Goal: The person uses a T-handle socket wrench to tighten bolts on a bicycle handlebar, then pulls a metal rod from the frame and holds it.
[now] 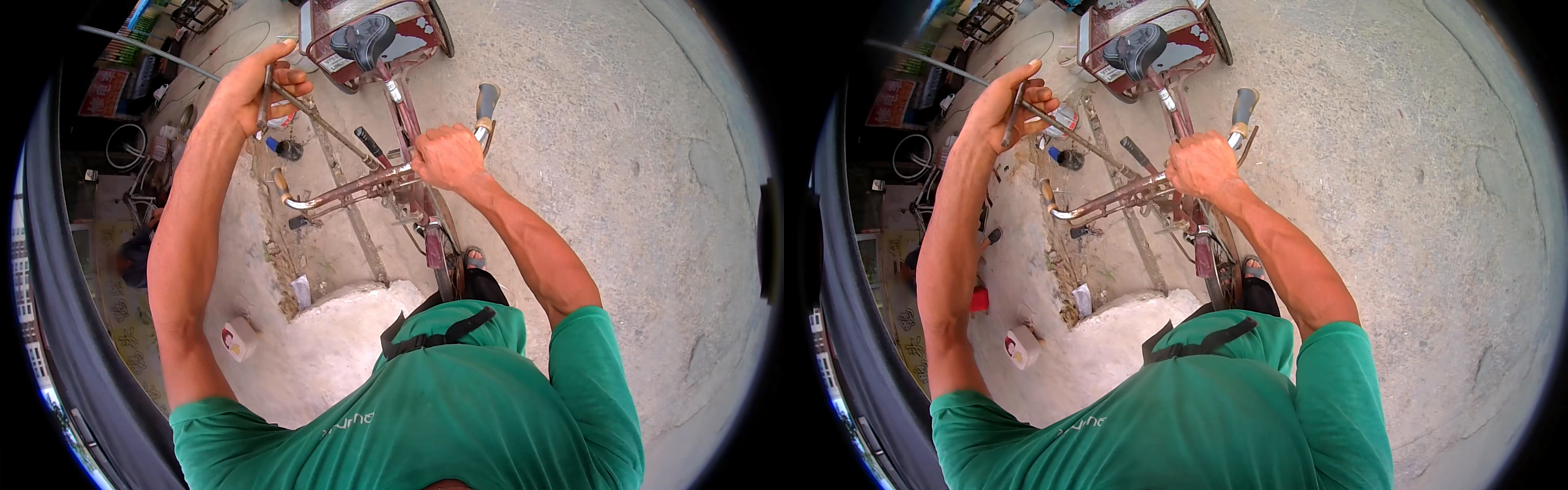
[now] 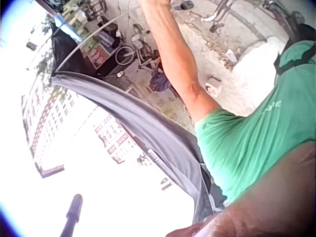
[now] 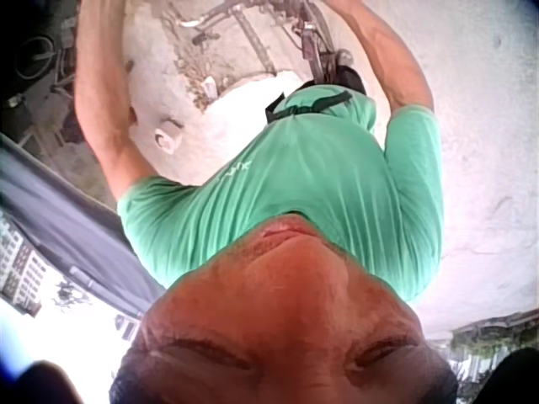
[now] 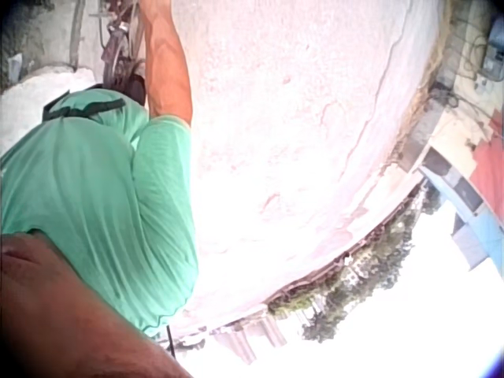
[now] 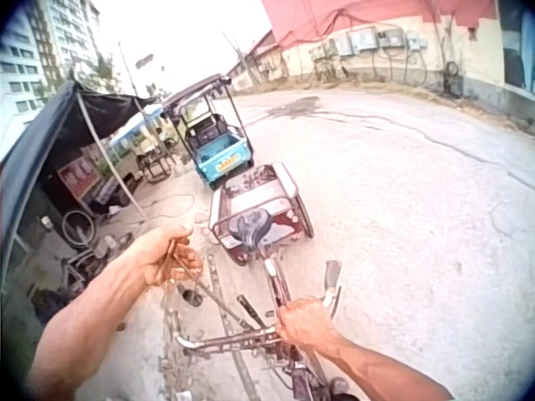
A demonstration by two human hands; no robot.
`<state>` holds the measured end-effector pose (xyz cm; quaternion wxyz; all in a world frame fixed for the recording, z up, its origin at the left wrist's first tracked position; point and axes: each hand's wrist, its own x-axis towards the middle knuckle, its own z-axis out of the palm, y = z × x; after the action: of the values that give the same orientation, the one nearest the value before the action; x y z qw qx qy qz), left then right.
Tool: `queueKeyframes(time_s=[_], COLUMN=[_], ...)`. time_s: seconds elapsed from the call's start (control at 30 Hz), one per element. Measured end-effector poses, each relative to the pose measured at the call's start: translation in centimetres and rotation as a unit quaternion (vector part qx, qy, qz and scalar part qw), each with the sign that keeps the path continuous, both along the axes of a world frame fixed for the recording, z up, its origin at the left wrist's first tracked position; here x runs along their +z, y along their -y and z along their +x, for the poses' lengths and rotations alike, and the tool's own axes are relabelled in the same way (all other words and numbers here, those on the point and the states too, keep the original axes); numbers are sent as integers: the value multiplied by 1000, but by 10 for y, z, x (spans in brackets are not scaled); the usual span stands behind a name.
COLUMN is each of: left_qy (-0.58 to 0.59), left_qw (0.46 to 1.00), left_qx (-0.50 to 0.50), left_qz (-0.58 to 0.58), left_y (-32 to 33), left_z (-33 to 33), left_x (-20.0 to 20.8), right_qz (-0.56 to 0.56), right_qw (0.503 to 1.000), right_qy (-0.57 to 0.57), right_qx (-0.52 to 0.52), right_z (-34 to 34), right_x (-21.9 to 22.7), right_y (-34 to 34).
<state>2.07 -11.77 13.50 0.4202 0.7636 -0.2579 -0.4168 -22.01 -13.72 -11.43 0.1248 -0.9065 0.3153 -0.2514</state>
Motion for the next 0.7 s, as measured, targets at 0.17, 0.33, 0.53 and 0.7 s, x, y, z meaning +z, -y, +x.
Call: queueKeyframes(time_s=[0.17,0.33,0.53,0.7], left_qy=[112,144,114,113], left_qw=[986,973,947,950], left_qx=[-121,-178,-300,-291], left_qz=[1,3,-29,0], left_y=[0,1,5,4], left_z=[11,-3,24,16], left_x=[-10,-2,-7,-1], right_qz=[-7,-9,6,-8], right_qw=[1000,1000,1000,1000], right_qy=[11,18,-22,15], right_qx=[6,2,-3,2], right_z=[2,-1,1,-2], right_x=[-2,-2,4,3], right_y=[-2,-3,-4,-2])
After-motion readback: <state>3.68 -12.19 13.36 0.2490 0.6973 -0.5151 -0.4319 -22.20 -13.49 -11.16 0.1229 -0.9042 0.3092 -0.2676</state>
